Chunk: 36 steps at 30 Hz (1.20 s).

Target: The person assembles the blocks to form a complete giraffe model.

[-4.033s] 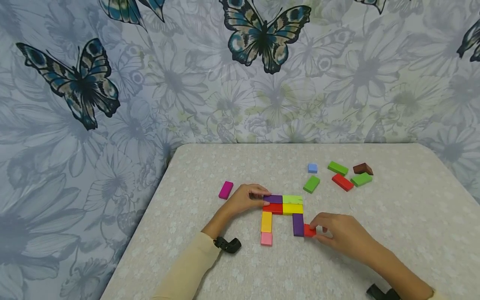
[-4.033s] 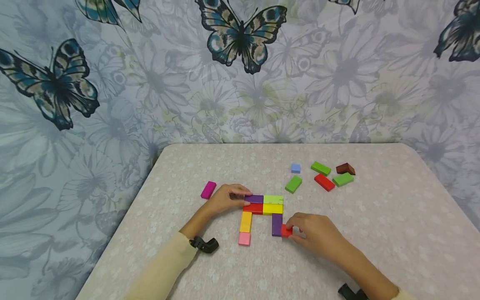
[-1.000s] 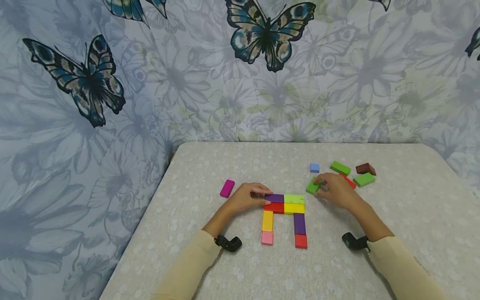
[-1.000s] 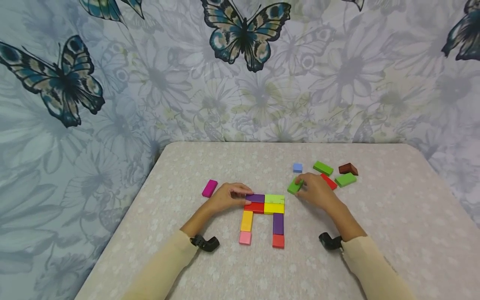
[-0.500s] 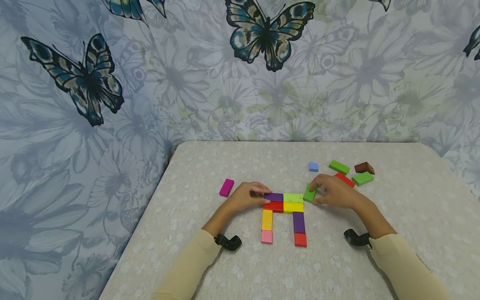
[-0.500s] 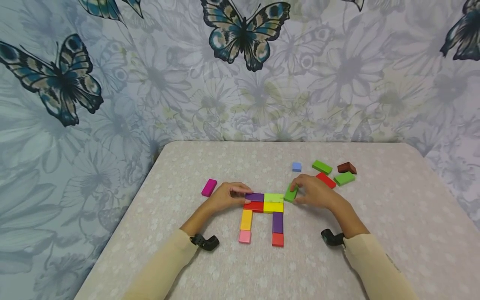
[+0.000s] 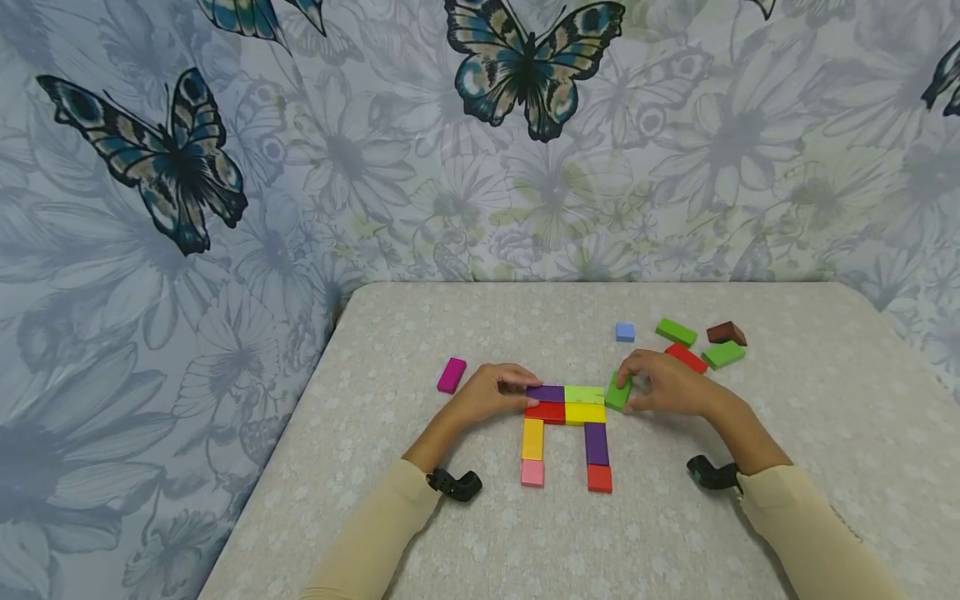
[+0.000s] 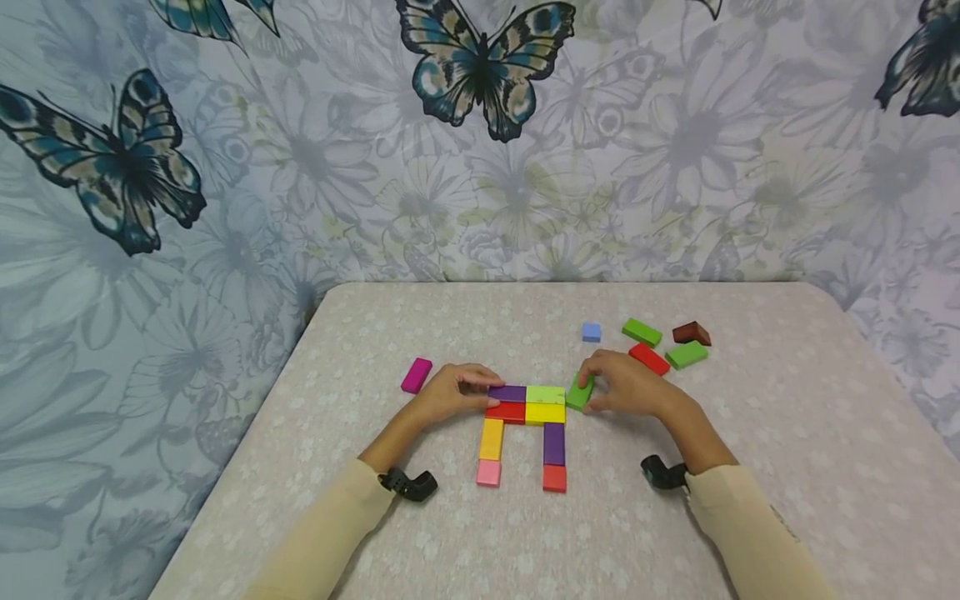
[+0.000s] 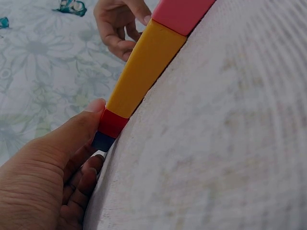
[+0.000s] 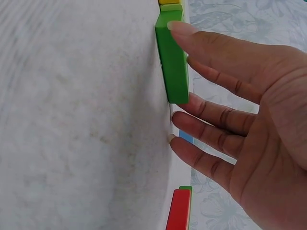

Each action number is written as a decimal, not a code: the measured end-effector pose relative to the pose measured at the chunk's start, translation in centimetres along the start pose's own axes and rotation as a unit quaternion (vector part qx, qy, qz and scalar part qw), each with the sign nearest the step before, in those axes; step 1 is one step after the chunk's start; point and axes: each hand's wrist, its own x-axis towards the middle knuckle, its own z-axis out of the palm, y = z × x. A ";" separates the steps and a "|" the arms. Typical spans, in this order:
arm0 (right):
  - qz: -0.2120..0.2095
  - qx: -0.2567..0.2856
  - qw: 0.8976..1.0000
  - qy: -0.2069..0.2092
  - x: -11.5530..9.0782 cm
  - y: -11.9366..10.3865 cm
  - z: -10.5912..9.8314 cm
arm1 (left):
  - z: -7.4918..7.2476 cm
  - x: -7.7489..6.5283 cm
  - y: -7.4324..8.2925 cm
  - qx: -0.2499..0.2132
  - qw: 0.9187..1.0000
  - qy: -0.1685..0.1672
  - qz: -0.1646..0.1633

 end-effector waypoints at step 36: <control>0.123 -0.046 0.989 0.073 -3.8 3.6 -4.4 | 0.4 -0.2 -0.5 0.008 1.000 0.005 -0.004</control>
